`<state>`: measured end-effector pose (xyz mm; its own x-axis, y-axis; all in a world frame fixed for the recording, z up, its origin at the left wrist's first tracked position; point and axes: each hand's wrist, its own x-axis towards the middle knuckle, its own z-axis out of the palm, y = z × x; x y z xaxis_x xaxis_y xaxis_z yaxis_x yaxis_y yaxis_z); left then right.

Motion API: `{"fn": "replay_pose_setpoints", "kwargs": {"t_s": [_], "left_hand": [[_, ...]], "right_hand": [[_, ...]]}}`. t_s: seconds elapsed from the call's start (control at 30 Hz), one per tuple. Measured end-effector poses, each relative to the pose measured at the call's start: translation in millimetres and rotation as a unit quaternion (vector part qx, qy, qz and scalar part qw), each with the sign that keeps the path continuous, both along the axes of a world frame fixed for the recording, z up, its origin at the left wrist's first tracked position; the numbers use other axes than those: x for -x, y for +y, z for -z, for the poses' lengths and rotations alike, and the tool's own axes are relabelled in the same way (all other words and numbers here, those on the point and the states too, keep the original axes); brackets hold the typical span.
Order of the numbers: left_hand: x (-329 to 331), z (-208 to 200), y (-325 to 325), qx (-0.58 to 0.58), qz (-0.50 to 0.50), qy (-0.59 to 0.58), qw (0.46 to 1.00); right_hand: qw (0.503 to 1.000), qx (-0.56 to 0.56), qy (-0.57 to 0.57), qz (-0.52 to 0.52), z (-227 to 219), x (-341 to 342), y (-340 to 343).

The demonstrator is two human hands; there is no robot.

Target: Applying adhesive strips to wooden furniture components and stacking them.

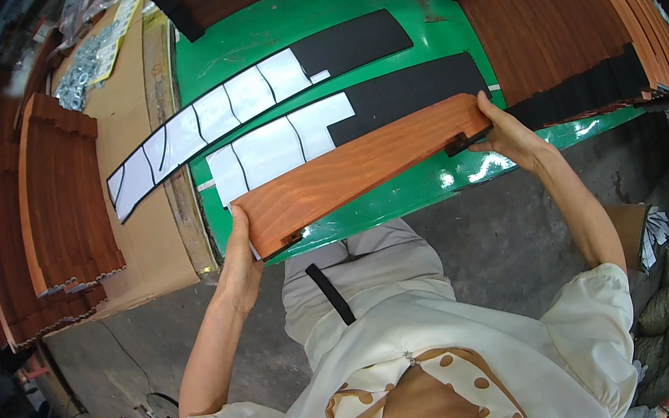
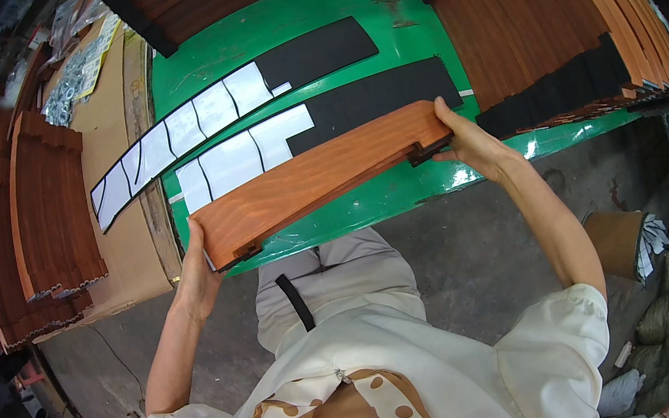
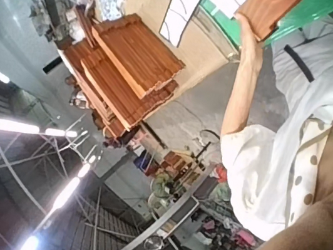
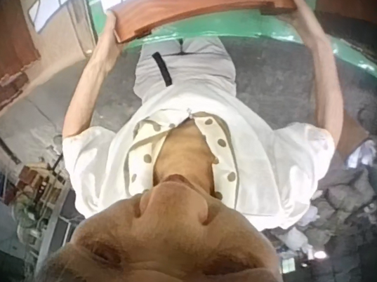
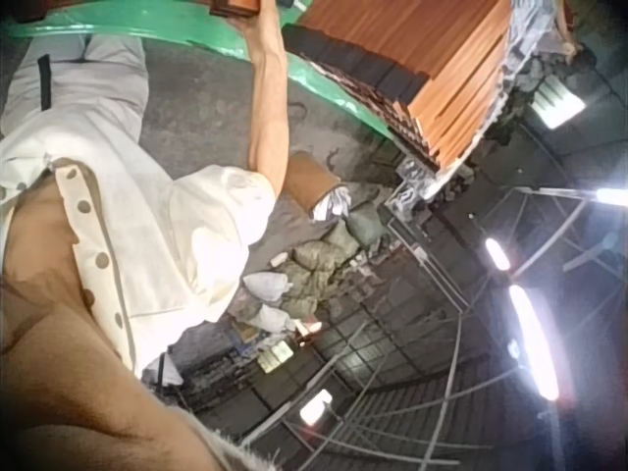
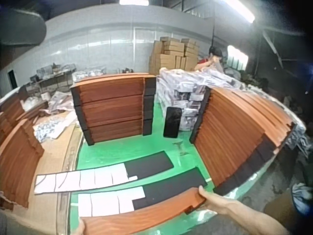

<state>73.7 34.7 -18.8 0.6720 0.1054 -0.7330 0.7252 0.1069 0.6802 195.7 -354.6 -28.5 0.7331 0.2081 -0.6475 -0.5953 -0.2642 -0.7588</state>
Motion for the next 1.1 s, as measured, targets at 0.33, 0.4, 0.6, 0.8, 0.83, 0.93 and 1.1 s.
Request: {"fn": "replay_pose_setpoints", "kwargs": {"t_s": [0.33, 0.4, 0.6, 0.8, 0.83, 0.93, 1.1], "left_hand": [[13, 16, 17, 0.069, -0.023, -0.077, 0.994], [20, 17, 24, 0.059, -0.044, -0.075, 0.994], [44, 13, 50, 0.086, -0.036, -0.164, 0.982], [41, 18, 63, -0.029, 0.045, -0.314, 0.948], [40, 24, 62, -0.029, 0.044, -0.314, 0.948], [34, 45, 60, -0.066, 0.107, -0.376, 0.918], [20, 72, 58, -0.258, 0.259, -0.317, 0.875]], "right_hand": [[0.999, -0.044, 0.03, -0.008, -3, 0, -25], [0.995, -0.081, 0.052, 0.001, 2, 11, -29], [0.991, -0.135, -0.024, 0.0, 11, 43, -26], [0.961, -0.121, -0.229, -0.097, 24, 25, -19], [0.961, -0.12, -0.229, -0.098, 23, 24, -20], [0.952, -0.043, -0.275, -0.13, 26, 22, -23], [0.891, 0.213, -0.328, -0.229, 49, 24, -17]]}}
